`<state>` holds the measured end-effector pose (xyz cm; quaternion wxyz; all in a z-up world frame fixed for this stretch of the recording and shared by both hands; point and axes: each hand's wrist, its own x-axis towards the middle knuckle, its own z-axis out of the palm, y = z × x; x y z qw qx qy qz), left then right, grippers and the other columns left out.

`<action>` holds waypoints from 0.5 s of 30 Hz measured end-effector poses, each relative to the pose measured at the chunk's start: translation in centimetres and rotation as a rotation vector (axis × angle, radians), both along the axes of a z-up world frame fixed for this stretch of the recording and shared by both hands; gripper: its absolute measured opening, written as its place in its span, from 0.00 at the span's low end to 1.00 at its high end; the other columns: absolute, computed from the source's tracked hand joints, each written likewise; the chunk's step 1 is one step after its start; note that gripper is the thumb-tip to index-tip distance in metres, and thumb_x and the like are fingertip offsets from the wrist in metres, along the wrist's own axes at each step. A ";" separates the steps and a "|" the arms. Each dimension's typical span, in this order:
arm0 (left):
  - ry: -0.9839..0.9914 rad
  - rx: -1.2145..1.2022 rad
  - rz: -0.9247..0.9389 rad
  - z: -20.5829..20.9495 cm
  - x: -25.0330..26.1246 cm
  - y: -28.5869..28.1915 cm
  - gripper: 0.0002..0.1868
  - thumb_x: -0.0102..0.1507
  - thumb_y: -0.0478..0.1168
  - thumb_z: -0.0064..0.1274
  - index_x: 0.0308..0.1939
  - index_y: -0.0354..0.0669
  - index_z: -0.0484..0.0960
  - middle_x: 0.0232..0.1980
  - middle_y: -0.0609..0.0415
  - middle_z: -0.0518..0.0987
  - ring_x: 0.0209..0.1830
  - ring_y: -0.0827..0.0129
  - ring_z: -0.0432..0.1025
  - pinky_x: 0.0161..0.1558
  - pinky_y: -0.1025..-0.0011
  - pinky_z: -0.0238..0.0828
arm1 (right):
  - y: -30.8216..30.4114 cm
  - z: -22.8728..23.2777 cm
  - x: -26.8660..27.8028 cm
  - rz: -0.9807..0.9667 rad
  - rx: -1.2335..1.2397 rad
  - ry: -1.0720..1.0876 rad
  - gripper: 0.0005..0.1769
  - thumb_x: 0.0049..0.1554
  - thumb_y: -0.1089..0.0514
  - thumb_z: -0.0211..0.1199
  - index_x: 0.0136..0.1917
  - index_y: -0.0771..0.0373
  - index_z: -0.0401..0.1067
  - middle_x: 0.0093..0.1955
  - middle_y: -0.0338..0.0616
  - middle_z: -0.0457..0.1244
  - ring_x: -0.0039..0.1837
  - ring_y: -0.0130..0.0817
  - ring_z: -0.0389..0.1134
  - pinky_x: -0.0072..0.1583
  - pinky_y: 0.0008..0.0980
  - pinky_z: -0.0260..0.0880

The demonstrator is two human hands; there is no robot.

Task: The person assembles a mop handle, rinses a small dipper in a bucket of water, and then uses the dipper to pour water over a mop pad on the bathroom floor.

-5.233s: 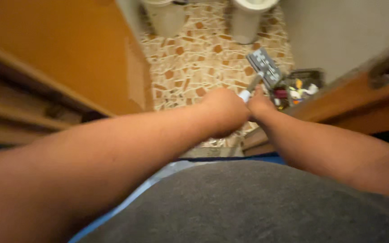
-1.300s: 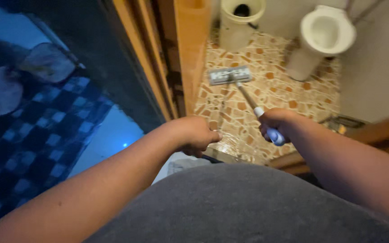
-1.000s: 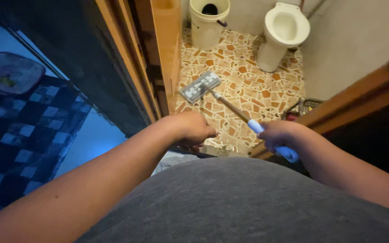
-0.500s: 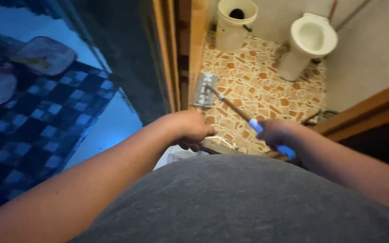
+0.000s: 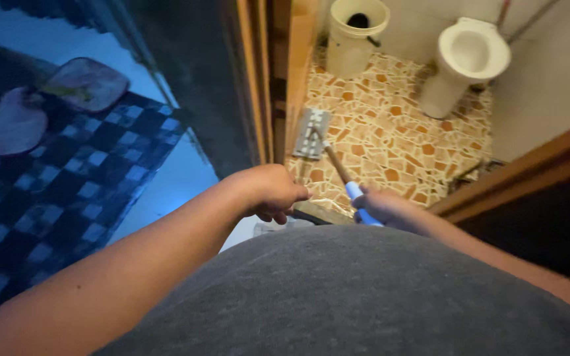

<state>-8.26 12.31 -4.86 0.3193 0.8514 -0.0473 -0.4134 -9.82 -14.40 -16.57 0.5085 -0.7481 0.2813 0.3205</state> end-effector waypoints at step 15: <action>0.000 -0.037 -0.071 -0.6 4.7 -5.3 0.28 0.66 0.57 0.51 0.33 0.30 0.83 0.30 0.46 0.83 0.26 0.63 0.81 0.28 0.64 0.77 | -6.6 3.6 1.8 -0.618 0.472 0.060 0.16 0.64 0.55 0.54 0.61 0.66 0.60 0.32 0.35 0.59 0.27 0.22 0.59 0.29 0.21 0.63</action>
